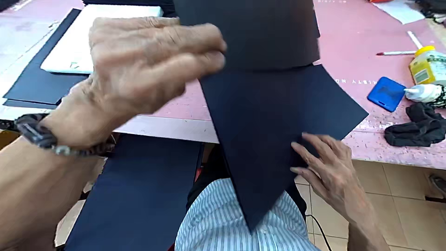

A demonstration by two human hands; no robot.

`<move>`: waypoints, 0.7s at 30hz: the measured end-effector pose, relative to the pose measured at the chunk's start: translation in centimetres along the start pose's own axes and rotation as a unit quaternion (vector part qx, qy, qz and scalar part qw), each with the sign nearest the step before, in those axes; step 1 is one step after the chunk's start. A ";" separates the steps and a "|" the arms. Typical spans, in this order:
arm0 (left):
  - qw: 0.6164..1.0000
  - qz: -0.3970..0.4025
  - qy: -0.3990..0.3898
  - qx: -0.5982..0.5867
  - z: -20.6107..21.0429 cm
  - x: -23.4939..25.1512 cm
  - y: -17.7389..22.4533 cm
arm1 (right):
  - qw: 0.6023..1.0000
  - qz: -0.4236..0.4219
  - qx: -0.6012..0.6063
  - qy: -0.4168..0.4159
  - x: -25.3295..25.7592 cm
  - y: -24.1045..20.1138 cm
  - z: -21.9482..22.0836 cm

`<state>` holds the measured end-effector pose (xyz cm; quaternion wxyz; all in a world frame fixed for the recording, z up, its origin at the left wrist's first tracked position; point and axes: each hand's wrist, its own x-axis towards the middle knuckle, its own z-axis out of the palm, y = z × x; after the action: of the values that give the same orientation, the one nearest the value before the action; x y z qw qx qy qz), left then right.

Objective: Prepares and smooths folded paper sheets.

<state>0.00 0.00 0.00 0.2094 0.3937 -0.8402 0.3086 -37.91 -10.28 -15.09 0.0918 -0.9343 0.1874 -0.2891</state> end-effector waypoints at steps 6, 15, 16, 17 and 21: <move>0.979 -0.084 -0.182 -0.022 8.0 -6.8 -7.1 | 0.997 -0.023 -0.062 -0.029 1.8 -2.3 5.0; 0.943 -0.161 -0.277 -0.087 13.6 -7.6 -8.8 | 0.992 -0.077 0.065 -0.078 5.8 -0.3 3.5; 0.933 -0.198 -0.281 -0.108 13.7 -7.5 -8.5 | 0.989 -0.075 0.092 -0.087 6.6 1.3 2.7; 0.922 -0.233 -0.283 -0.124 13.7 -7.5 -8.3 | 0.990 -0.070 0.083 -0.091 7.5 3.0 1.9; 0.892 -0.326 -0.258 -0.176 14.2 -8.3 -7.4 | 0.993 -0.007 -0.026 -0.112 11.5 10.2 0.7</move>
<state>9.36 -8.98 -12.60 0.1399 0.6681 -0.7296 -0.0419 -31.74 -24.23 -12.72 0.0856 -0.9642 0.1768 -0.1781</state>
